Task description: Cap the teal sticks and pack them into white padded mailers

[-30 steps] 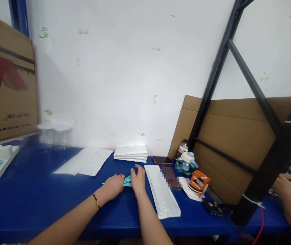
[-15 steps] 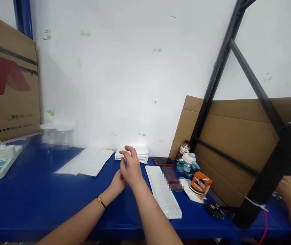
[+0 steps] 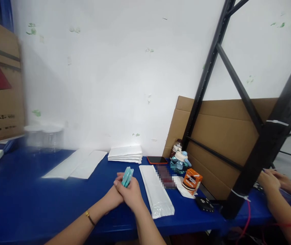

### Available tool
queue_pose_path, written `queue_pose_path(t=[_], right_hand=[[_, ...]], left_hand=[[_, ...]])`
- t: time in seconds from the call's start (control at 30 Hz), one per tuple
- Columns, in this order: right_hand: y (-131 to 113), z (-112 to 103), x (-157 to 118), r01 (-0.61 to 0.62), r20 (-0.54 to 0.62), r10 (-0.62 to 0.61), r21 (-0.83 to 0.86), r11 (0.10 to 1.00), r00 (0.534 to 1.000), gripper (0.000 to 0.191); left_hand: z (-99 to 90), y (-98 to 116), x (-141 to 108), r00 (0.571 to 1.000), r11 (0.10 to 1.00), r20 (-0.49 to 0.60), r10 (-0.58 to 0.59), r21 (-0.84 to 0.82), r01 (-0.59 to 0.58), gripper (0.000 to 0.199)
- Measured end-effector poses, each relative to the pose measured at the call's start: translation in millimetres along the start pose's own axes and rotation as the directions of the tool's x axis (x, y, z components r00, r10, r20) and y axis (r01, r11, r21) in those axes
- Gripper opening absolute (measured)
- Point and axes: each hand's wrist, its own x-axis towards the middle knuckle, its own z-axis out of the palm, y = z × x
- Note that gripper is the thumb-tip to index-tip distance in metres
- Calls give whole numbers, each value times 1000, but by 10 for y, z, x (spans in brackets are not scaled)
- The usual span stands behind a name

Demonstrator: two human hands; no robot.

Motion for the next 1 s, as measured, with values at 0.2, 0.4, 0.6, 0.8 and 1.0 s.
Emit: queue_pose_path(t=[0.2, 0.4, 0.6, 0.8, 1.0], right_hand=[[-122, -532, -448, -32, -291, 71, 136, 990, 954, 26], [-156, -1537, -666, -130, -111, 86, -488, 863, 990, 34], [172, -1712, -818, -50, 11, 328, -983, 177, 945, 49], [-14, -1543, -706, -66, 8, 160, -888, 454, 987, 13], [-545, -1272, -789, -230, -223, 162, -324, 918, 961, 22]], left_hand=[[347, 191, -298, 978, 941, 195, 69, -337, 0, 76], [389, 59, -396, 997, 989, 56, -49, -139, 56, 65], [404, 1, -411, 999, 992, 25, -48, -119, 51, 74], [381, 83, -433, 985, 983, -124, 118, 155, -98, 104], [277, 404, -410, 830, 795, -303, 468, 554, -246, 127]])
